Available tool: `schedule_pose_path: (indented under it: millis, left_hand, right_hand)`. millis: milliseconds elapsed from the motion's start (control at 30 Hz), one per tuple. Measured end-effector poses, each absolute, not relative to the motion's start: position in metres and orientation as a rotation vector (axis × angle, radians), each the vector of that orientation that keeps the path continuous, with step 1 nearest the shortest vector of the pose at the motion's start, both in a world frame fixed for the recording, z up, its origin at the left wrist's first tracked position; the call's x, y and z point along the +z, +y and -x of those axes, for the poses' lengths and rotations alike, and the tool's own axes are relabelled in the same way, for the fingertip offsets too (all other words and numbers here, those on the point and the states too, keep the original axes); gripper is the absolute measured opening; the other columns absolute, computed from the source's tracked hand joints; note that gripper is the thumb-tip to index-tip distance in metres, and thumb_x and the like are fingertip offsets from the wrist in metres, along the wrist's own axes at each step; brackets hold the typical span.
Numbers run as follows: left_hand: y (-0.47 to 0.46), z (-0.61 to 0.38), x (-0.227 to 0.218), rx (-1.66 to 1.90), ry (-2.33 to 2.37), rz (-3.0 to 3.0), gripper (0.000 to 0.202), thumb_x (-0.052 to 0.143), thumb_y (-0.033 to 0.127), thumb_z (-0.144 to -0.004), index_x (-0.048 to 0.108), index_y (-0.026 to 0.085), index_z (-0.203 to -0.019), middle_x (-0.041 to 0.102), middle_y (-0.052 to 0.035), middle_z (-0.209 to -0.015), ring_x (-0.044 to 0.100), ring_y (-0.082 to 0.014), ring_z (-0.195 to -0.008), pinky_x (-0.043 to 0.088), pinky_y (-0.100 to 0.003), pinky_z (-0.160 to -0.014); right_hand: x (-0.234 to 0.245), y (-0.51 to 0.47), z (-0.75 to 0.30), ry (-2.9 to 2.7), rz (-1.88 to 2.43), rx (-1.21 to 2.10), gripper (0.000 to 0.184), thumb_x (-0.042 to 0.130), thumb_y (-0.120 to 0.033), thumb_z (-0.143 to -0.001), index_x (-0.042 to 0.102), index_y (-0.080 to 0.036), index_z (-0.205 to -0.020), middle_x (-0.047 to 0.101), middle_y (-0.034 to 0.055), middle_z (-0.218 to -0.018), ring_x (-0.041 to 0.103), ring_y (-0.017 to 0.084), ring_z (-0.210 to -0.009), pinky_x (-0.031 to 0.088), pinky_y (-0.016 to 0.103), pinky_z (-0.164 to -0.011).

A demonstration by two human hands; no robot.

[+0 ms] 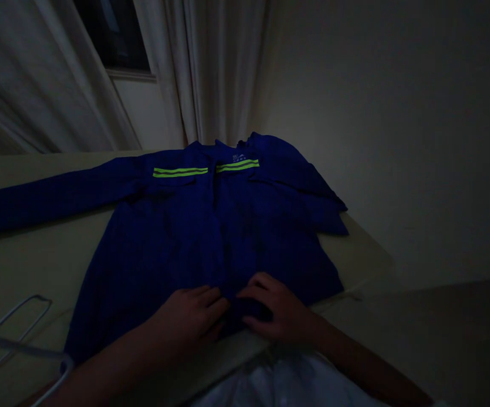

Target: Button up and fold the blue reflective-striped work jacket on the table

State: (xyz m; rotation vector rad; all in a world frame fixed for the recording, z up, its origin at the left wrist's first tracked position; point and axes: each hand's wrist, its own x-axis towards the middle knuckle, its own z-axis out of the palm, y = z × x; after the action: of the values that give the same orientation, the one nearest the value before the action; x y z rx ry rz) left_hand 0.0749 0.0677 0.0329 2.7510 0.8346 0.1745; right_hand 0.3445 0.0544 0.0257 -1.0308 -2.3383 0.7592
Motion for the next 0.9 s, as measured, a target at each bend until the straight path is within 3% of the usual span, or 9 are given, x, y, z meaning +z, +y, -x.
schedule_pose_path:
  millis: [67,167,267,333,467,733,800,900]
  left_hand:
    - [0.073,-0.076,0.031,0.231,0.822,-2.775,0.02,0.059,0.017,-0.098,0.06,0.023,-0.117,0.07,-0.0016,-0.096,0.07,-0.0208,-0.08,0.052,-0.033,-0.066]
    - [0.073,-0.078,0.026,0.37,0.795,-2.87,0.027,0.063,0.028,-0.099,0.058,0.02,-0.124,0.071,-0.0032,-0.095,0.071,-0.0232,-0.08,0.052,-0.033,-0.06]
    - [0.07,-0.079,0.02,0.472,0.726,-2.921,0.028,0.062,0.026,-0.1,0.057,0.021,-0.127,0.071,-0.0035,-0.098,0.071,-0.0218,-0.079,0.051,-0.031,-0.058]
    - [0.069,-0.078,0.02,0.526,0.704,-2.909,0.024,0.054,0.016,-0.101,0.058,0.021,-0.123,0.07,-0.0023,-0.096,0.069,-0.0194,-0.074,0.05,-0.03,-0.057]
    - [0.069,-0.075,0.029,0.537,0.715,-2.825,0.03,0.046,0.008,-0.1,0.057,0.019,-0.127,0.067,-0.0012,-0.09,0.066,-0.0166,-0.069,0.049,-0.028,-0.055]
    - [0.061,-0.085,0.03,0.712,0.777,-2.839,0.024,0.044,0.011,-0.104,0.058,0.018,-0.122,0.066,-0.0025,-0.09,0.068,-0.0172,-0.072,0.051,-0.028,-0.056]
    - [0.058,-0.088,0.025,0.739,0.821,-2.808,0.021,0.044,0.012,-0.104,0.059,0.018,-0.117,0.065,-0.0019,-0.087,0.068,-0.0169,-0.07,0.05,-0.028,-0.055]
    - [0.055,-0.09,0.021,0.755,0.841,-2.764,0.019,0.044,0.015,-0.105,0.06,0.019,-0.114,0.065,-0.0013,-0.086,0.067,-0.016,-0.07,0.05,-0.026,-0.056]
  right_hand:
    - [0.017,0.052,-0.347,-2.145,1.038,0.814,0.018,0.065,-0.027,-0.101,0.072,-0.023,-0.117,0.071,0.0062,-0.104,0.068,0.019,-0.096,0.055,0.031,-0.084]
    - [0.014,0.05,-0.35,-2.056,0.999,0.798,0.017,0.064,-0.03,-0.103,0.073,-0.022,-0.115,0.074,0.0061,-0.1,0.07,0.018,-0.093,0.054,0.031,-0.083]
    - [0.02,0.049,-0.351,-2.217,0.957,0.77,0.058,0.083,-0.052,-0.088,0.066,-0.021,-0.134,0.073,0.0104,-0.113,0.068,0.024,-0.104,0.052,0.039,-0.092]
    - [0.023,0.049,-0.351,-2.347,0.936,0.743,0.076,0.088,-0.055,-0.08,0.059,-0.021,-0.142,0.072,0.0122,-0.121,0.066,0.028,-0.111,0.049,0.045,-0.098]
    - [0.017,0.048,-0.35,-2.327,0.939,0.644,0.057,0.078,-0.036,-0.091,0.055,-0.022,-0.14,0.073,0.0112,-0.12,0.068,0.026,-0.11,0.049,0.044,-0.098]
    - [0.001,0.046,-0.351,-2.147,0.753,0.4,0.026,0.062,-0.014,-0.104,0.064,-0.022,-0.129,0.077,0.0056,-0.097,0.073,0.016,-0.085,0.055,0.031,-0.077]
    - [0.002,0.045,-0.351,-2.157,0.762,0.396,0.028,0.066,-0.021,-0.103,0.064,-0.021,-0.131,0.076,0.0062,-0.096,0.073,0.017,-0.085,0.056,0.031,-0.077]
    - [0.007,0.042,-0.352,-2.18,0.813,0.444,0.052,0.076,-0.042,-0.096,0.06,-0.02,-0.141,0.076,0.0098,-0.103,0.073,0.022,-0.092,0.057,0.036,-0.082]
